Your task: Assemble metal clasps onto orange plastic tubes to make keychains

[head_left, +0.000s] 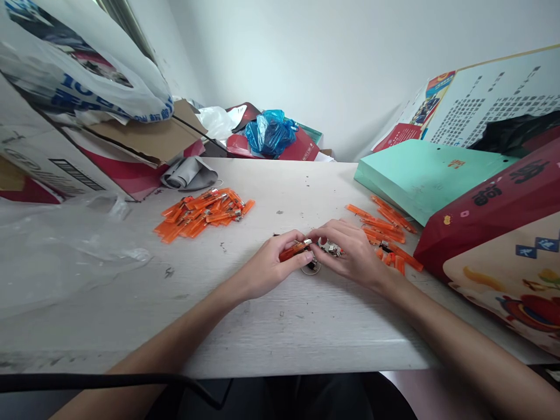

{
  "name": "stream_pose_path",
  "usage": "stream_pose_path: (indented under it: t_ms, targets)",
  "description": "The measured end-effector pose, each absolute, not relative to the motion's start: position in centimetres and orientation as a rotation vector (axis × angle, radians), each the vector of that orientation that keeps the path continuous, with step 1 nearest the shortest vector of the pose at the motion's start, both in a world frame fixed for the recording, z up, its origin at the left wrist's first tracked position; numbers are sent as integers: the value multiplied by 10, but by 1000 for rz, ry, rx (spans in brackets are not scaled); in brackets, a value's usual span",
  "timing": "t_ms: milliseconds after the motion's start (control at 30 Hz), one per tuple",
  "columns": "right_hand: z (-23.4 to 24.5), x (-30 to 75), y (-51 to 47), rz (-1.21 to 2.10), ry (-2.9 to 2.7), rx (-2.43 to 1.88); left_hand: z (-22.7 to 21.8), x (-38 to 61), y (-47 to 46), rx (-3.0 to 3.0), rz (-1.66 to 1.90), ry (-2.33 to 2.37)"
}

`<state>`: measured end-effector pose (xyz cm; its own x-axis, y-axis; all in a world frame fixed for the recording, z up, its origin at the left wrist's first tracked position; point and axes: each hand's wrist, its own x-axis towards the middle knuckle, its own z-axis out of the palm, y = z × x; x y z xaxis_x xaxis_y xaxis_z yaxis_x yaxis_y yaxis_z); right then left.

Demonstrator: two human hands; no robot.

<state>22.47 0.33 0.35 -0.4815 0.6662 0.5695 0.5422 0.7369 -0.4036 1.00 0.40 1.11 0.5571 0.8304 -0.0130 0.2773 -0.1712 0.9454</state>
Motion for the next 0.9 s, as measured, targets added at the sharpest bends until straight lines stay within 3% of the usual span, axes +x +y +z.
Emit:
stream_pose_path:
  t_ms: [900]
  targets:
    - [1, 225, 4, 222, -2138, -849, 14, 8, 6, 1764, 625, 910]
